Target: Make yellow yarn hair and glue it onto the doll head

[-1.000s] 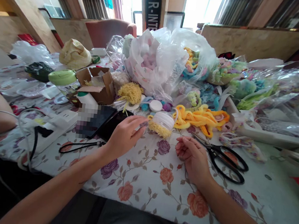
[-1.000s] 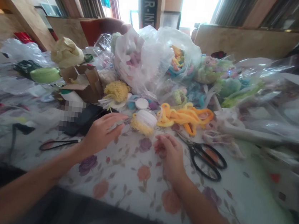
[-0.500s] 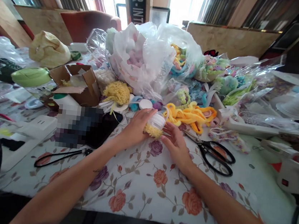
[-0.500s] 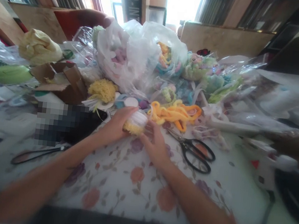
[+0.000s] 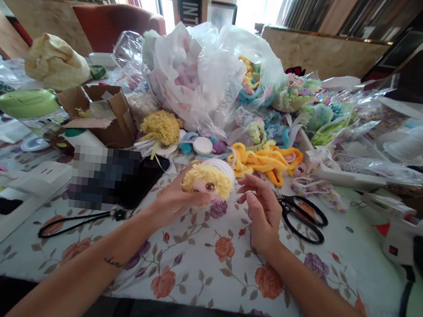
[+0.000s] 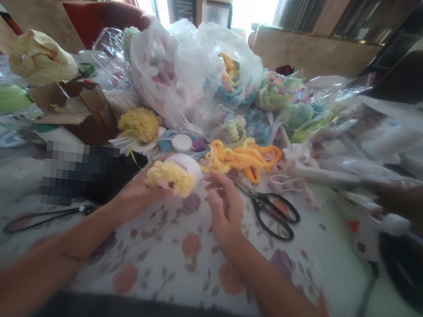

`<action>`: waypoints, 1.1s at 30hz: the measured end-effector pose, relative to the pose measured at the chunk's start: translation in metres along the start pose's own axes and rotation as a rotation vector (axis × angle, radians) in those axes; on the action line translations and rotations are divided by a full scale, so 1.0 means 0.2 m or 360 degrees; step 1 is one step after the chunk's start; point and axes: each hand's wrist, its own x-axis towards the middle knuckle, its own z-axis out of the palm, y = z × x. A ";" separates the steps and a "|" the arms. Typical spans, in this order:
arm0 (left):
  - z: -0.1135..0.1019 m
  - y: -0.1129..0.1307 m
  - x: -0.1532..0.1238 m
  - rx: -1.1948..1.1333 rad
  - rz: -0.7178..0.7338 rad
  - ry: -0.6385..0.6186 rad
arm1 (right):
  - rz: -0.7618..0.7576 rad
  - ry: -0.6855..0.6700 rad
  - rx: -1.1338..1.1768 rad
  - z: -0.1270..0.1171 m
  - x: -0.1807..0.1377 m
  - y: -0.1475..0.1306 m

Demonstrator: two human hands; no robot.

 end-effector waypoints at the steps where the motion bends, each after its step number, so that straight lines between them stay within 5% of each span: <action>1: 0.01 -0.01 -0.01 -0.0122 -0.0078 -0.0034 | 0.0003 0.0023 -0.0019 0.00 0.00 0.00; 7: 0.04 -0.05 -0.03 -0.0381 -0.0256 -0.0102 | -0.0085 -0.0346 -0.0084 0.00 0.01 0.00; 11: 0.07 -0.03 -0.03 -0.0203 -0.0230 -0.0087 | 0.0090 -0.0557 -0.0021 0.01 0.00 0.04; 17: 0.11 -0.03 -0.02 0.0311 0.0010 0.0150 | 0.0346 -0.0517 0.0130 0.01 0.01 0.07; 33: 0.06 -0.07 -0.01 0.0345 0.0184 0.0002 | 0.0378 -0.0485 0.0168 0.00 0.03 0.03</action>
